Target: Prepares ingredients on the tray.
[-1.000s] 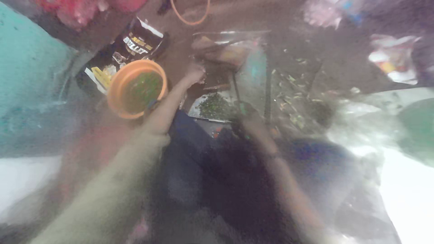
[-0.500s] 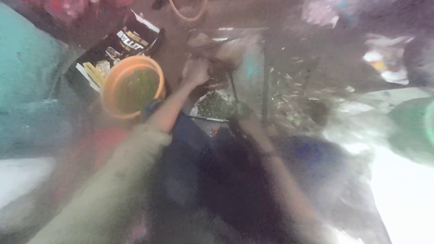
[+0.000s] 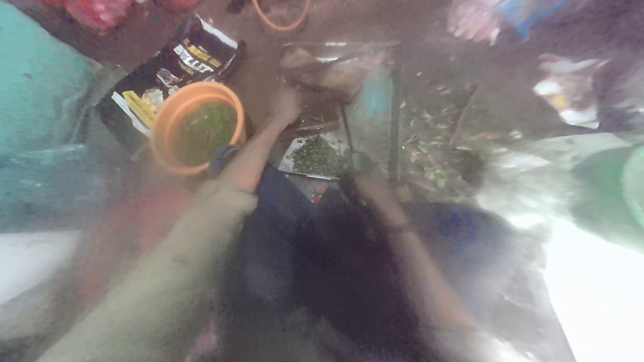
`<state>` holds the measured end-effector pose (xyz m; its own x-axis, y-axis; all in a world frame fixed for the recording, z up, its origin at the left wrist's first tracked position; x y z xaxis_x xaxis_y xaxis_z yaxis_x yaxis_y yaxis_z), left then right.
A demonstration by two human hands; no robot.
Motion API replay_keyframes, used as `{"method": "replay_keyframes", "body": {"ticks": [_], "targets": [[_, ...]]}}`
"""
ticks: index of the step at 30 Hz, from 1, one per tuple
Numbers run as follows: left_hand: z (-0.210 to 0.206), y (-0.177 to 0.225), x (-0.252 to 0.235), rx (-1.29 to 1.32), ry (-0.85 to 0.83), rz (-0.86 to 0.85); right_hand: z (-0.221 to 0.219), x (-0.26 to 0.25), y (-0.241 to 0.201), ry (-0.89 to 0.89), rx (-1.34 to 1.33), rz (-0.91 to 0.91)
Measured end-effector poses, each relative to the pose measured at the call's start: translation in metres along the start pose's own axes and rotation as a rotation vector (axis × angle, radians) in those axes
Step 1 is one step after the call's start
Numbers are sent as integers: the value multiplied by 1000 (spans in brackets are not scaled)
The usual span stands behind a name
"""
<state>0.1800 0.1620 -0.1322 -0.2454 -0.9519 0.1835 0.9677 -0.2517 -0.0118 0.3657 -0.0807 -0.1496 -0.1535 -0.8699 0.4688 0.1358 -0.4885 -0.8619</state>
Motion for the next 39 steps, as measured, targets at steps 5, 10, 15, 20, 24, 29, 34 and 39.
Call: {"method": "replay_keyframes", "body": {"ticks": [5,10,15,20,24,29,34,39], "targets": [[-4,-7,-4,-6,46,13,-5,-2,1,-15,16,-10],[-4,-1,-17,-8,173,-63,-6,0,1,-10,10,-15],[-6,30,-15,-12,193,-320,-8,-3,6,-17,0,-8],[-17,47,-10,-25,205,-484,-8,-4,4,-13,65,-2],[-12,53,-1,-69,148,-481,-9,-6,6,-16,61,6],[-17,45,-10,-121,252,-516,-9,-6,6,-28,64,4],[18,14,-10,-13,269,-369,-5,-1,4,-14,41,20],[22,-2,6,-89,50,-335,-5,-1,3,-17,18,48]]}}
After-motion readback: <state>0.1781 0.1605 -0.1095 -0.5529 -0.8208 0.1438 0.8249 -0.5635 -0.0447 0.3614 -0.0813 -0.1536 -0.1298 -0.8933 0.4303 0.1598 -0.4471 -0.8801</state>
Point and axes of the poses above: each hand's wrist, its own x-axis away from the middle knuckle, its own z-axis out of the back of the hand, y = z × x, the point moved 8 cm from there along -x, towards the middle knuckle, and after that the axes turned 15 degrees about -x, right-handed, at the moved point
